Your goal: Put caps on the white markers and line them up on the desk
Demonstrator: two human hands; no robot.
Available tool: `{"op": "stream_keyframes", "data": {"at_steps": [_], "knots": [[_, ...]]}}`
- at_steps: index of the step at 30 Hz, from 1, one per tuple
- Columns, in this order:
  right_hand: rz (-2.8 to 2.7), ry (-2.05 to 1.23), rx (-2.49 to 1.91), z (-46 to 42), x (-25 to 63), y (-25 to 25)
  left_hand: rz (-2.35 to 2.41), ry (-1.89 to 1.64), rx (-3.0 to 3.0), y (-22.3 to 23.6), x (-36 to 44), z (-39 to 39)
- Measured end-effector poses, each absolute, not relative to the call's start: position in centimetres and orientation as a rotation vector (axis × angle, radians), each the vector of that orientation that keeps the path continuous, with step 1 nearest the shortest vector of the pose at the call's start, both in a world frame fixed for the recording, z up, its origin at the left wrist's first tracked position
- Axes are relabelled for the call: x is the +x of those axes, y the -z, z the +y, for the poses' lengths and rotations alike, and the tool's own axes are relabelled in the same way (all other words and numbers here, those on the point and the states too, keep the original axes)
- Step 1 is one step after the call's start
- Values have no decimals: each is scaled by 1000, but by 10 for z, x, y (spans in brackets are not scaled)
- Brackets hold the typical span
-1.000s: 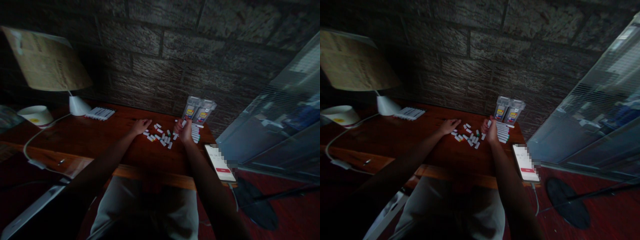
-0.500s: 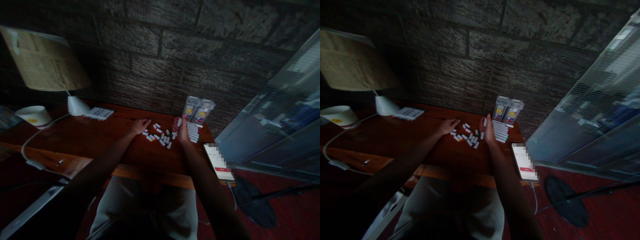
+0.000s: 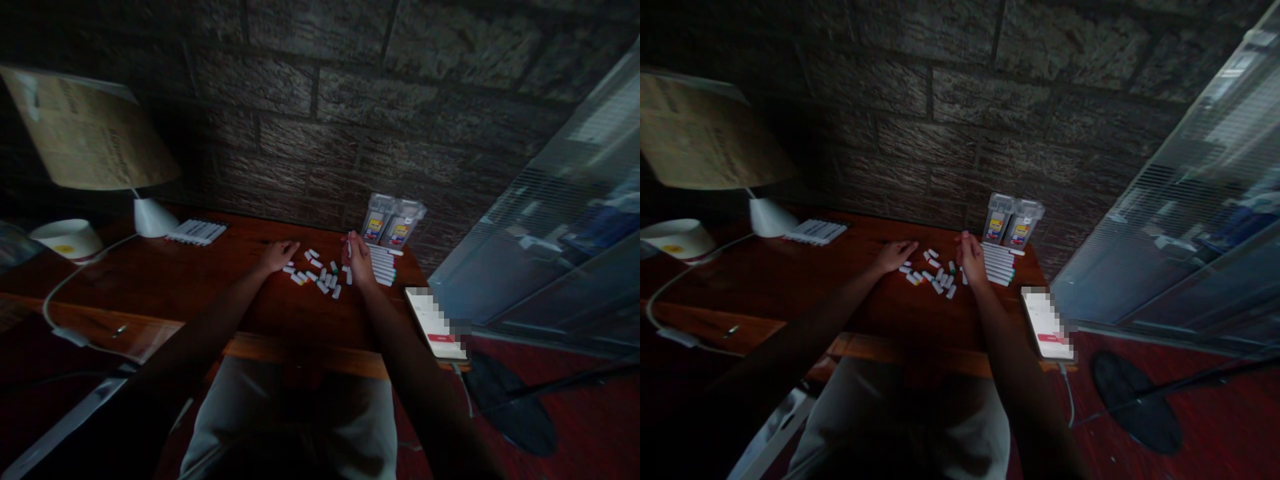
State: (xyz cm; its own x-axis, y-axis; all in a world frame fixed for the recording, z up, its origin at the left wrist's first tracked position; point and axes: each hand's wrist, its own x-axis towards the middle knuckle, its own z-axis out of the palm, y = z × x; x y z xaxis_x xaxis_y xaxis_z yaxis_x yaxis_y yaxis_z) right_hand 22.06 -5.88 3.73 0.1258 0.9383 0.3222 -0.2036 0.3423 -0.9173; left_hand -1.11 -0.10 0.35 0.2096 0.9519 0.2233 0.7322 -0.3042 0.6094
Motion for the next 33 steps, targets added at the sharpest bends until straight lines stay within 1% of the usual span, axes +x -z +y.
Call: {"op": "stream_keyframes", "data": {"at_steps": [10,33], "knots": [[-1216,-925,-877,-66,220,-41,1557,-820,2124,-6,-10,-2],[-1140,-945,-906,-62,217,-38,1548,-820,2101,-2,-12,0]]}}
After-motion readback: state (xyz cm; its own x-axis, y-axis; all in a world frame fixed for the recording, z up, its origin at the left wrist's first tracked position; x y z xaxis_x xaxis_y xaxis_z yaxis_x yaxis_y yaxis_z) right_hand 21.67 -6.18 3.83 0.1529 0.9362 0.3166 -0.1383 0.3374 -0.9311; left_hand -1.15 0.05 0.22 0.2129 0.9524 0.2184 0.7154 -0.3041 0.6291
